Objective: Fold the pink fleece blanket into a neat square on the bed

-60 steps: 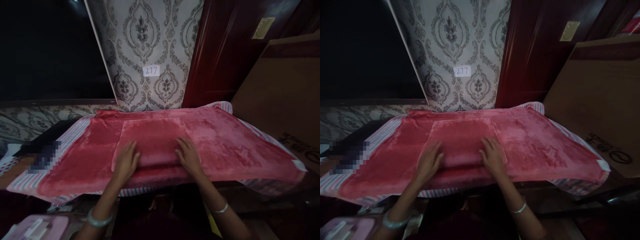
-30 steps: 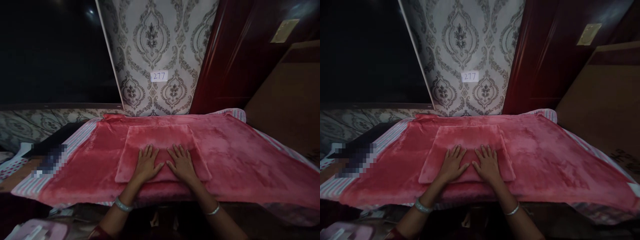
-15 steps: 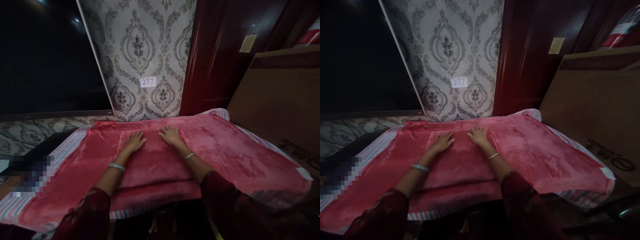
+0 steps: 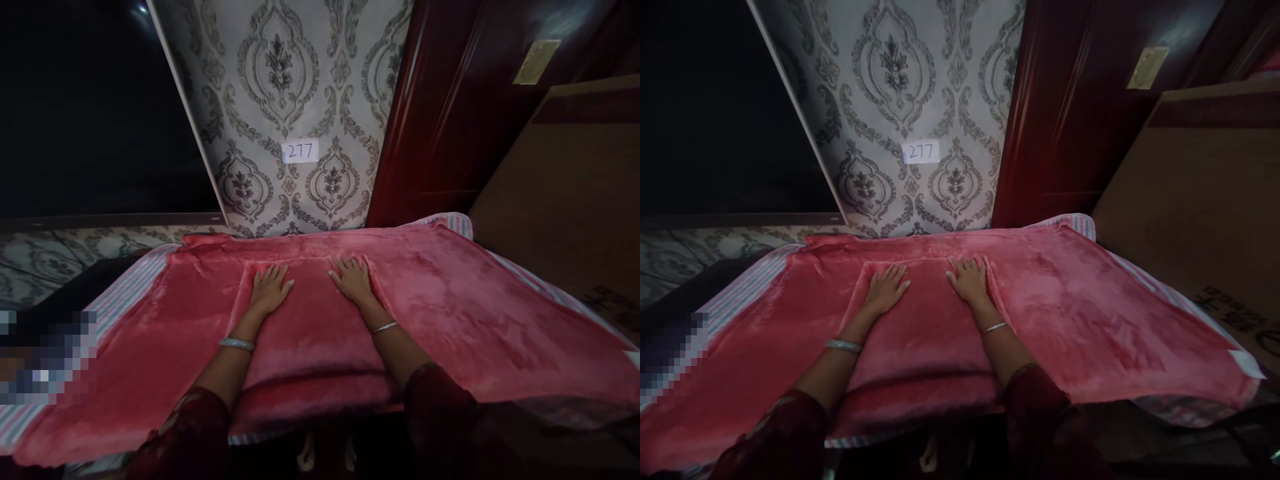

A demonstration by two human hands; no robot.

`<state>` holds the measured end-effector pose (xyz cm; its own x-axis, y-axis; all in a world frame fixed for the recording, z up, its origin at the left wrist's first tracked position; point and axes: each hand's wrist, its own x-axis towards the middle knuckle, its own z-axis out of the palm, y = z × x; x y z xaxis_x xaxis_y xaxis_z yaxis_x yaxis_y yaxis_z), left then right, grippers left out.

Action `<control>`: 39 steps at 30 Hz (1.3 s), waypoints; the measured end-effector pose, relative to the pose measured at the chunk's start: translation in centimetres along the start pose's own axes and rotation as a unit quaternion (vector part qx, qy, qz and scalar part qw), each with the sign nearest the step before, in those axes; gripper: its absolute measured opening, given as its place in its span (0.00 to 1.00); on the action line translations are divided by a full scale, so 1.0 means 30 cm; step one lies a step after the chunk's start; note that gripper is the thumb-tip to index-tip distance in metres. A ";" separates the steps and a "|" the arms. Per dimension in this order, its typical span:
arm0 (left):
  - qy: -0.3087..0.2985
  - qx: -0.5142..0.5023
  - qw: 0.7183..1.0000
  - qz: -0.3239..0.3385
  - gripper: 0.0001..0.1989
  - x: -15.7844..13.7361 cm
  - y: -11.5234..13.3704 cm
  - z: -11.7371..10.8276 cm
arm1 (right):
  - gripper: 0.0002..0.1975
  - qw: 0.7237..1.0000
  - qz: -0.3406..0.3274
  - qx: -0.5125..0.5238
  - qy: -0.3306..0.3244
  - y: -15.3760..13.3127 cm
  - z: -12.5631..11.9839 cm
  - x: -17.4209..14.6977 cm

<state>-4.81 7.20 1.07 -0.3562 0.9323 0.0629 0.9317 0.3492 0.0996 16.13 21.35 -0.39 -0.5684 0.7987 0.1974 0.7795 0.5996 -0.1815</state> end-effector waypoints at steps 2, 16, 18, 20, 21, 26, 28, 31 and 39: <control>0.010 -0.004 1.000 -0.001 0.32 -0.006 0.001 -0.001 | 0.28 1.000 -0.001 0.002 0.007 -0.001 -0.002 -0.005; 0.062 0.006 0.994 -0.088 0.33 -0.023 0.021 -0.027 | 0.26 0.993 0.102 0.022 0.052 0.010 -0.026 -0.007; 0.032 -0.001 0.995 -0.095 0.33 -0.017 0.021 -0.034 | 0.26 0.993 0.106 0.026 0.045 0.013 -0.025 -0.001; 0.012 -0.008 0.995 -0.097 0.34 -0.012 0.018 -0.040 | 0.26 0.992 0.114 0.031 0.041 0.018 -0.024 0.006; 0.010 -0.013 0.995 -0.099 0.33 -0.011 0.016 -0.041 | 0.26 0.991 0.120 0.034 0.039 0.022 -0.024 0.010; 0.053 -0.033 0.992 -0.107 0.30 -0.013 0.007 -0.036 | 0.27 0.987 0.149 0.061 0.024 0.051 -0.026 0.028; 0.056 -0.033 0.992 -0.109 0.30 -0.013 0.006 -0.032 | 0.27 0.986 0.152 0.070 0.017 0.062 -0.025 0.034; 0.053 -0.030 0.992 -0.112 0.30 -0.009 0.004 -0.027 | 0.28 0.986 0.152 0.067 0.013 0.074 -0.023 0.038; 0.038 -0.020 0.993 -0.111 0.31 -0.002 0.001 -0.026 | 0.27 0.985 0.165 0.059 0.000 0.098 -0.026 0.035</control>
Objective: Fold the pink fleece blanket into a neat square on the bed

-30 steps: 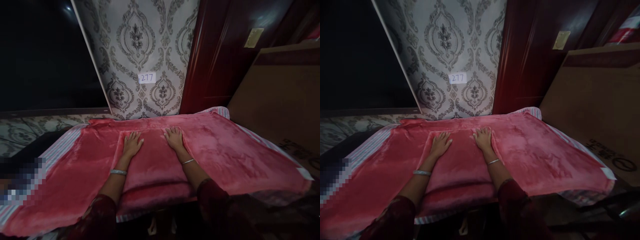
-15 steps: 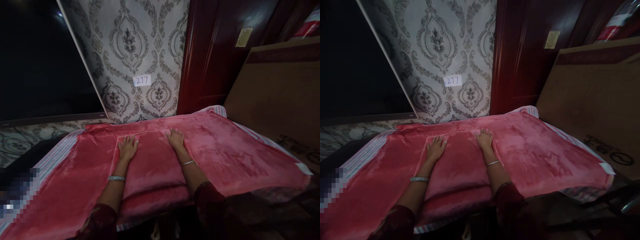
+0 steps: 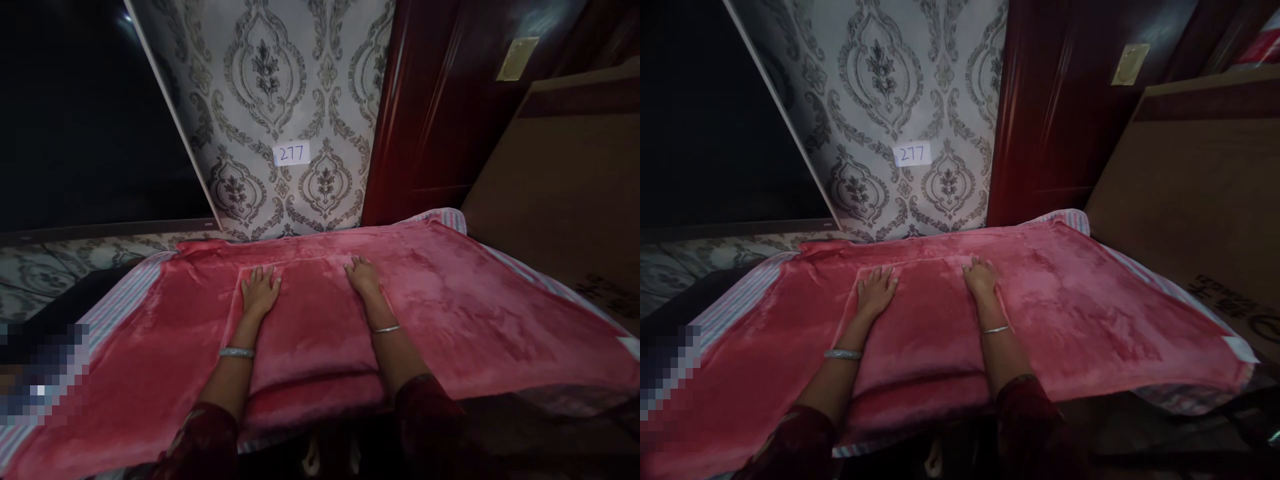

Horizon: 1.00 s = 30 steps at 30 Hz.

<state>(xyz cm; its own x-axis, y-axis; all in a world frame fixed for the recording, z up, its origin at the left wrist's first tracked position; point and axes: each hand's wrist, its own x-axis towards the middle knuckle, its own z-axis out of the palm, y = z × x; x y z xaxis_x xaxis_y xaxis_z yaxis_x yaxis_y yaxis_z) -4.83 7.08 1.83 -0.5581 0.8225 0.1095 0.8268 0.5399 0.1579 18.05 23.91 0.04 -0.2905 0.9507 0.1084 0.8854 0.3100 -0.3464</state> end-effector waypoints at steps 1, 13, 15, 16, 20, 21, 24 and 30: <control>-0.003 0.000 1.000 -0.003 0.31 0.001 0.001 0.002 | 0.27 1.000 -0.003 0.001 -0.003 0.001 0.000 0.002; -0.036 -0.015 0.999 -0.012 0.33 -0.006 0.001 -0.018 | 0.29 1.000 0.014 -0.011 -0.012 -0.020 -0.019 -0.042; -0.047 -0.016 0.999 -0.007 0.32 -0.003 0.013 -0.045 | 0.29 1.000 0.012 -0.019 -0.008 -0.041 -0.038 -0.053; -0.042 -0.015 0.999 0.003 0.31 -0.002 0.023 -0.056 | 0.29 1.000 0.002 -0.027 -0.002 -0.060 -0.048 -0.059; -0.009 -0.018 0.996 0.091 0.28 -0.008 0.085 -0.065 | 0.27 0.987 -0.147 -0.065 -0.003 -0.181 -0.060 -0.095; -0.014 -0.019 0.993 0.116 0.29 -0.012 0.100 -0.056 | 0.27 0.979 -0.189 -0.071 -0.018 -0.213 -0.052 -0.106; -0.043 -0.006 0.987 0.157 0.29 -0.023 0.125 -0.015 | 0.27 0.962 -0.251 -0.080 -0.068 -0.281 -0.005 -0.132; -0.053 0.013 0.986 0.159 0.29 -0.022 0.113 0.038 | 0.28 0.960 -0.250 -0.094 -0.077 -0.231 0.036 -0.124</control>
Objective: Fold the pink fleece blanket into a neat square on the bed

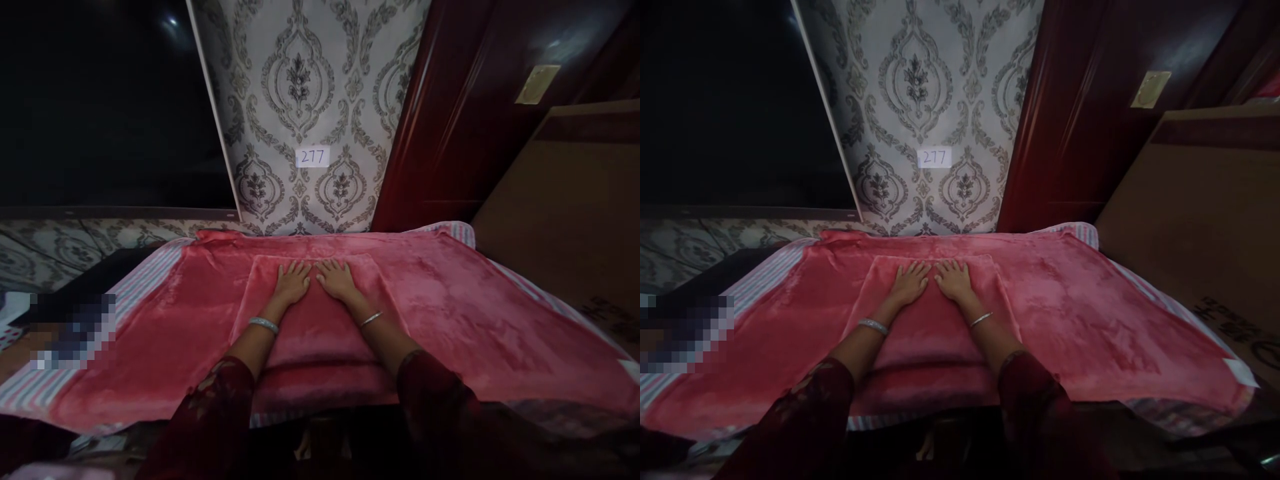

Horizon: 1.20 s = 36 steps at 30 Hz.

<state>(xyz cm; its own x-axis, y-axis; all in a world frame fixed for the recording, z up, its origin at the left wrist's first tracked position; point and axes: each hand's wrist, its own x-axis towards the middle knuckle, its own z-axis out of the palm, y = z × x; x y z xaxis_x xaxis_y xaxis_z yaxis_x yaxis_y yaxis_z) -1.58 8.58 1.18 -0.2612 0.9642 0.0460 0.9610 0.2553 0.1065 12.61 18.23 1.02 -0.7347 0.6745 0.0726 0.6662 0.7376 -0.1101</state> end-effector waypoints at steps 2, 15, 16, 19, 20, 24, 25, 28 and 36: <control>0.001 0.000 1.000 -0.001 0.29 0.003 -0.004 0.002 | 0.29 0.999 0.042 -0.010 0.002 0.057 -0.008 -0.010; 0.008 0.012 1.000 0.008 0.31 0.012 -0.070 -0.025 | 0.30 0.986 0.157 -0.016 0.053 0.179 0.028 -0.040; 0.011 0.017 1.000 -0.002 0.31 0.012 -0.107 -0.031 | 0.30 0.986 0.156 -0.014 0.055 0.180 0.031 -0.041; 0.019 -0.002 0.998 -0.066 0.33 0.011 -0.227 -0.029 | 0.30 0.986 0.156 -0.011 0.064 0.187 0.044 -0.038; 0.020 -0.020 0.996 -0.084 0.33 0.011 -0.262 -0.021 | 0.30 0.985 0.156 -0.011 0.067 0.190 0.048 -0.037; 0.030 -0.075 0.992 -0.095 0.35 0.019 -0.332 0.024 | 0.29 0.985 0.158 -0.009 0.071 0.195 0.061 -0.031; 0.033 -0.079 0.992 -0.092 0.36 0.022 -0.335 0.033 | 0.29 0.985 0.158 -0.008 0.070 0.195 0.062 -0.030; 0.034 -0.088 0.990 -0.101 0.36 0.029 -0.327 0.044 | 0.29 0.985 0.158 -0.006 0.072 0.195 0.063 -0.029; 0.136 -0.040 0.974 -0.175 0.32 -0.031 -0.261 0.003 | 0.26 0.984 0.148 0.016 0.101 0.186 0.044 -0.042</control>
<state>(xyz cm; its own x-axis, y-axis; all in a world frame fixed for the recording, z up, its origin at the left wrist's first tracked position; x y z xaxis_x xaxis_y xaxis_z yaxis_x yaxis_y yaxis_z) -8.87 5.70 0.21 -0.5966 0.7613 0.2540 0.8014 0.5479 0.2399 17.08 21.45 -1.00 -0.4664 0.8548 0.2277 0.8406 0.5084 -0.1867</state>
